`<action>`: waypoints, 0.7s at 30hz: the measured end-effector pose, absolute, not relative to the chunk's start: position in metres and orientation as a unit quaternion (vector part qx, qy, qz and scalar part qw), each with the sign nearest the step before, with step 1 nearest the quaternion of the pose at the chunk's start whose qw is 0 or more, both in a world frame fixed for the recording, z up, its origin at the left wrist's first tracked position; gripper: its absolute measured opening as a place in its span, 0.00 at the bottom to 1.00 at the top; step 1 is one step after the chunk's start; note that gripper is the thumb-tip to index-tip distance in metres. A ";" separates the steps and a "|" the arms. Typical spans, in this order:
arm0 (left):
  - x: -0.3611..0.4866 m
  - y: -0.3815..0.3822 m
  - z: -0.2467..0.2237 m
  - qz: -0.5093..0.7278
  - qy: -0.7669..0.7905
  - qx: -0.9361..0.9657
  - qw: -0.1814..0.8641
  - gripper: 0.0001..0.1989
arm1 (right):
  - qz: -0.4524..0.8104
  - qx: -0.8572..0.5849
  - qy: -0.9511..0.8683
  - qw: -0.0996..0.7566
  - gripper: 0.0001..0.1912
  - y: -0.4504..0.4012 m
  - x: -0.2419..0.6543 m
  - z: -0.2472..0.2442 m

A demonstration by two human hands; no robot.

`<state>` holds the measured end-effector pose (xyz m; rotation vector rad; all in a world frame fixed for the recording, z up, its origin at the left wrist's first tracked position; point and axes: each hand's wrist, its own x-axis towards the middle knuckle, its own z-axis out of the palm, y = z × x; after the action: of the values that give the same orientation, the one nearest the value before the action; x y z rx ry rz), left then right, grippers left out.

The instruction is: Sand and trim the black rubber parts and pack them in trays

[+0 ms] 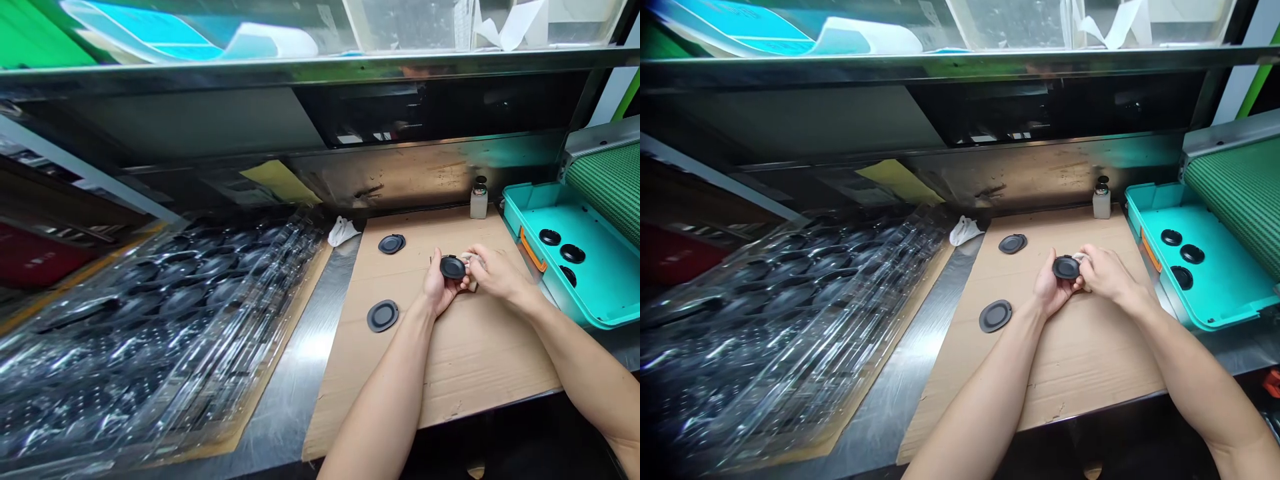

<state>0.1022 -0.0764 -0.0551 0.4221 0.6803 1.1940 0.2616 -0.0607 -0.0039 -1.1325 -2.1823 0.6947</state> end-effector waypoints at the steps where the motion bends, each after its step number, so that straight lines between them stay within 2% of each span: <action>1: 0.103 -0.078 -0.054 0.532 0.321 0.215 0.754 0.37 | 0.219 -0.432 -0.822 0.299 0.10 -0.058 0.261 -0.008; 4: 0.106 -0.082 -0.051 0.499 0.366 0.255 0.743 0.37 | 0.158 -0.434 -0.839 0.289 0.11 -0.053 0.264 -0.016; 10: 0.116 -0.085 -0.046 0.478 0.438 0.285 0.706 0.37 | 0.117 -0.442 -0.862 0.218 0.14 -0.051 0.266 -0.022; 21: 0.120 -0.084 -0.039 0.467 0.482 0.270 0.691 0.39 | 0.109 -0.432 -0.860 0.247 0.11 -0.048 0.269 -0.026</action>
<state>0.1203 -0.0842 -0.0394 0.6031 1.0766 1.0447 0.2685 -0.0480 -0.0259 -1.1782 -2.3464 0.2960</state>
